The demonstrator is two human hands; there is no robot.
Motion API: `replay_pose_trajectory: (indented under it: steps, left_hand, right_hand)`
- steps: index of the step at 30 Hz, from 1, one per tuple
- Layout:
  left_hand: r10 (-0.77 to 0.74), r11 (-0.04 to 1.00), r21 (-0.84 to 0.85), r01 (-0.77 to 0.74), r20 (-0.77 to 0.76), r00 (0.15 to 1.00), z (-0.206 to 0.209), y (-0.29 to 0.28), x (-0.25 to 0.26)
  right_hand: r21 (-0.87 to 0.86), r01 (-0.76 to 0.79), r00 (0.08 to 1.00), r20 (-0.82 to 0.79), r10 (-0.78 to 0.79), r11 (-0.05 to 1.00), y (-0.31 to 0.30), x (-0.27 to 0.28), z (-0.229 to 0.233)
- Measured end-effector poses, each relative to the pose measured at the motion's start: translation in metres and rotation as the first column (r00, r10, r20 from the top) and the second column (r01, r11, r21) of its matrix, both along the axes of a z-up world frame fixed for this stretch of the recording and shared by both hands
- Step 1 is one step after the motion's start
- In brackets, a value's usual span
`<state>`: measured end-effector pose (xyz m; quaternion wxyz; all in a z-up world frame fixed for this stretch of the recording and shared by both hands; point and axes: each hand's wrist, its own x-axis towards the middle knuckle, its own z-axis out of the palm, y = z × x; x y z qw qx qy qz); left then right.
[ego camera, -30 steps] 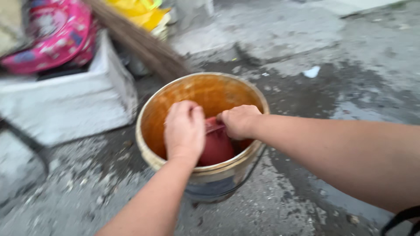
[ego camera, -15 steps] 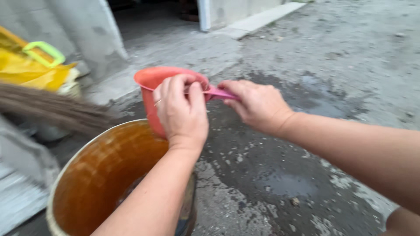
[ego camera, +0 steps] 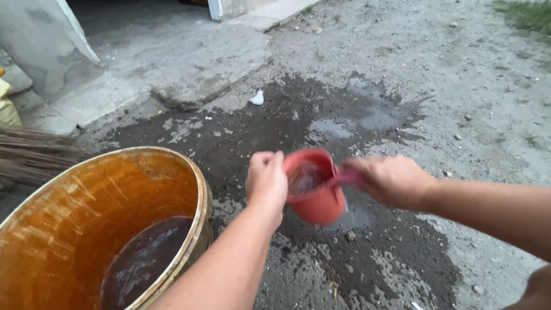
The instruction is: The person operates a manual hand pump to draw water into a bucket and then uses a dipper to scoop water from the bucket.
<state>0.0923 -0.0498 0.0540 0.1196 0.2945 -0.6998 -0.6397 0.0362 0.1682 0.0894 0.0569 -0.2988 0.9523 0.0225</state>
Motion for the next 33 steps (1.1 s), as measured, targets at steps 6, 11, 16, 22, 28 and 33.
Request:
replay_pose_trajectory:
  steps: [6, 11, 16, 22, 28, 33]
  left_hand:
    - [0.052, 0.969, 0.24, -0.054, 0.014, 0.999, -0.043, -0.011, 0.013]
    - [0.109, 0.983, 0.151, -0.109, 0.008, 0.994, -0.041, -0.017, 0.018]
    - [0.139, 0.972, 0.199, -0.127, -0.047, 0.989, -0.026, -0.029, 0.027]
    - [0.152, 0.972, 0.177, -0.157, 0.045, 0.987, -0.007, -0.034, 0.036]
    - [0.138, 0.974, 0.188, -0.127, -0.047, 0.989, -0.023, -0.028, 0.029]
    - [0.073, 0.932, 0.36, -0.032, -0.099, 0.992, -0.032, -0.018, 0.019]
  right_hand:
    - [0.022, -0.026, 0.879, 0.477, 0.012, 0.999, 0.006, 0.001, -0.041]
    - [-0.091, 0.212, 0.751, 0.652, -0.103, 0.973, -0.03, -0.046, -0.09]
    - [-0.209, 0.505, 0.613, 0.77, -0.177, 0.837, -0.097, -0.146, -0.106]
    - [-0.288, 0.047, 0.988, 0.154, -0.002, 0.956, -0.14, -0.156, -0.051]
    - [-0.127, 0.081, 0.997, 0.002, -0.082, 0.989, -0.136, -0.08, -0.035]
    - [-0.38, 0.285, 0.871, 0.487, -0.072, 0.88, -0.108, -0.078, -0.077]
